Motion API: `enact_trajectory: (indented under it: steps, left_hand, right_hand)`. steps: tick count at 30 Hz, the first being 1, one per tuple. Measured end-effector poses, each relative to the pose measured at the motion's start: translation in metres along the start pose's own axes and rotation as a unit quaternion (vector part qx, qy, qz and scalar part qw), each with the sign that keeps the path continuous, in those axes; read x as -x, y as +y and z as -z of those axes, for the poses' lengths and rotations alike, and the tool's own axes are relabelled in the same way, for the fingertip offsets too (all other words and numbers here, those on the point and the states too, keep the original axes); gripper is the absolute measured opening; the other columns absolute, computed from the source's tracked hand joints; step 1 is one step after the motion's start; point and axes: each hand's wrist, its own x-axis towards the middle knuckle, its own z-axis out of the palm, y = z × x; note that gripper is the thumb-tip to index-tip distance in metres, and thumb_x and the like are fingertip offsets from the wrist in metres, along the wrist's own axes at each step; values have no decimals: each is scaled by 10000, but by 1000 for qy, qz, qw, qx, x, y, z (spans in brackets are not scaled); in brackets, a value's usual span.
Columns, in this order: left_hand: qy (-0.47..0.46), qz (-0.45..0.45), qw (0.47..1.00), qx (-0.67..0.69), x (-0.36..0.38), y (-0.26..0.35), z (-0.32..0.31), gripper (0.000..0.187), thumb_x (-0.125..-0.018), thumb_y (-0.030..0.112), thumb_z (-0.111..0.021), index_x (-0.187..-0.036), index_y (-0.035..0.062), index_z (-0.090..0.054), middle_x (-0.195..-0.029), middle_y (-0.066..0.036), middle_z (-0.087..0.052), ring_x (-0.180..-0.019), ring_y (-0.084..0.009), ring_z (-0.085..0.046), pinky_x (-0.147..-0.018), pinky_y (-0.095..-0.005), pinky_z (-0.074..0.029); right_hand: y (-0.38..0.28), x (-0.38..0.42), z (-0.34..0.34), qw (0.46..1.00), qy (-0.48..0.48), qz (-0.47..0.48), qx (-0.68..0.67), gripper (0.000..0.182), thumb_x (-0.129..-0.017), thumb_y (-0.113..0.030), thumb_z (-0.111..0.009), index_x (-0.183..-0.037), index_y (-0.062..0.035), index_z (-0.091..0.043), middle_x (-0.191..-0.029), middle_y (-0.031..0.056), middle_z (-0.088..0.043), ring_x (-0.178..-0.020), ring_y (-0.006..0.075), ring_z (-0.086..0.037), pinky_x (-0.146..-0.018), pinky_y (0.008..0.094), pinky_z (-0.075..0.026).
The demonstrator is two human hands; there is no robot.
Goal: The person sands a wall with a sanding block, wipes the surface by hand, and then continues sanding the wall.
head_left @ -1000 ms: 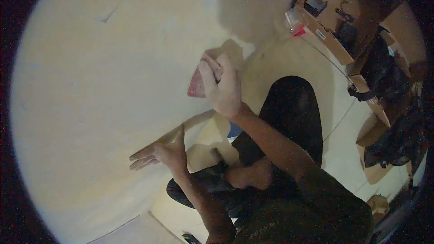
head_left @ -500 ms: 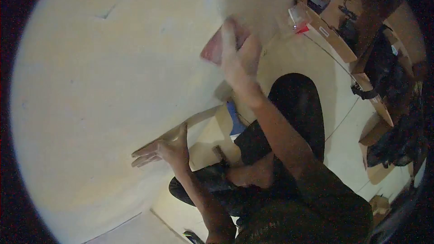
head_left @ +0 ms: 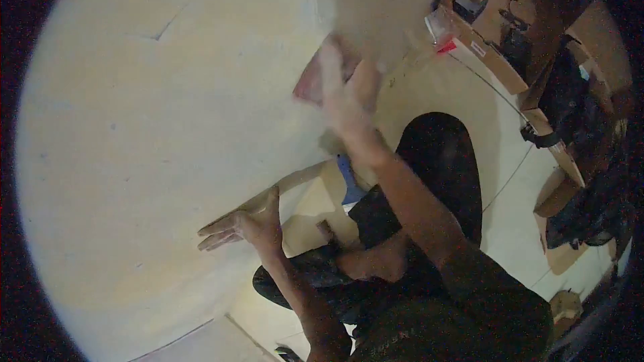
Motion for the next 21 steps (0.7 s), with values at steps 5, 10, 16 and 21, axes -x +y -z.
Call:
enact_trajectory:
  steps: [5,10,16,21]
  left_hand:
    - [48,-18,996,-78,-3,2,-6,996,-711,427,-885,-1248,-277,-430,-1262,-467,-490,-1174,-488,-543,-1051,-503,-414]
    - [16,2,1000,-13,6,14,6,789,-719,425,-875,-1096,-208,-594,-1080,-378,-637,-1008,-462,-634,-965,-499,-476]
    - [35,-18,998,-48,2,21,3,725,-723,427,-870,-1011,-196,-639,-1012,-354,-664,-926,-448,-654,-900,-505,-506]
    - [50,-57,995,-64,1,8,1,734,-718,428,-876,-963,-222,-639,-1012,-385,-650,-912,-449,-655,-872,-517,-514]
  right_hand:
    - [3,25,-11,993,-59,92,-38,369,-978,-334,-623,-1118,6,-592,-814,240,-675,-714,435,-659,-653,488,-504]
    - [-4,-8,3,999,-11,31,27,376,-984,-343,-615,-1088,18,-594,-731,203,-648,-659,415,-653,-629,477,-497]
    - [8,14,-3,996,-40,72,14,335,-981,-332,-623,-1060,-8,-596,-741,196,-659,-630,387,-663,-551,452,-485]
    - [15,5,-8,998,-16,57,10,343,-980,-350,-622,-1058,-16,-598,-758,191,-670,-649,391,-672,-585,453,-505]
